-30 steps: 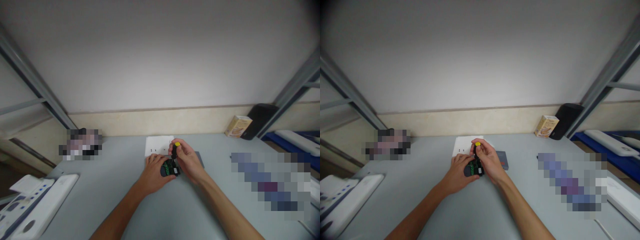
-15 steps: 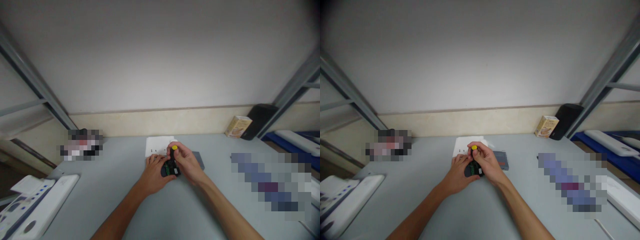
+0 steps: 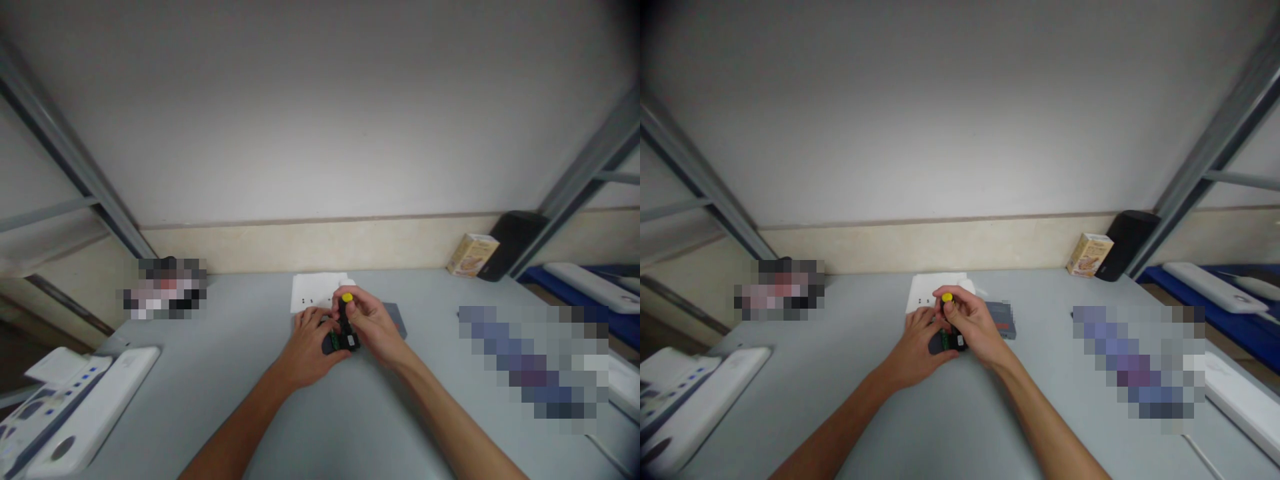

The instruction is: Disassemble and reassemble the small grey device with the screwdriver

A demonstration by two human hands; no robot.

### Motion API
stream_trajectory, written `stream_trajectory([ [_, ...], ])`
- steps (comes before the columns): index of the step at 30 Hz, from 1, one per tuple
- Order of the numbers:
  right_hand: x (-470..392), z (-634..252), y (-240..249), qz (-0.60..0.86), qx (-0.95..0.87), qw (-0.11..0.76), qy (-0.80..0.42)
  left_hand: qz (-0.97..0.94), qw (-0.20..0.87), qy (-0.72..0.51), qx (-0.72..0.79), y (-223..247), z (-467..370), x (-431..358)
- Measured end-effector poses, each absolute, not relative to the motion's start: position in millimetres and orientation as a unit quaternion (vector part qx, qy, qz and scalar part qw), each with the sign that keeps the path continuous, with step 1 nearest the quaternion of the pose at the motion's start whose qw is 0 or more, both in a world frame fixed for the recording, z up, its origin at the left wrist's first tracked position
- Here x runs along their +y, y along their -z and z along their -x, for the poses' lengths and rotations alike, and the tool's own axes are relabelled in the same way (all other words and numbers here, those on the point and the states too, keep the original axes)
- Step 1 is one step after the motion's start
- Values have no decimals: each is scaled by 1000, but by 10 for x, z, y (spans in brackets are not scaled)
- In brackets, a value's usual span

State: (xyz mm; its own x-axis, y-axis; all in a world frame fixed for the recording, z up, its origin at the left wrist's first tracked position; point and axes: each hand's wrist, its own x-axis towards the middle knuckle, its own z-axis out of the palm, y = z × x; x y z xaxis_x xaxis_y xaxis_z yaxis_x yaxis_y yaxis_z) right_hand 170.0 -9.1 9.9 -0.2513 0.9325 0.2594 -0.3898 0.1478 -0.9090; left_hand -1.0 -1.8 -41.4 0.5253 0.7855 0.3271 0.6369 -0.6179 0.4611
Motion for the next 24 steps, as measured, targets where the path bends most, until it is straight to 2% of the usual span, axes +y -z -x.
stream_trajectory([
  [20, -50, -1647, -123, 283, -523, 592, -544, -860, 147, -256, 417, 400, -1, -9],
  [24, -28, -1625, -109, 306, -519, 619, -504, -863, 149, -256, 410, 374, -1, -19],
])
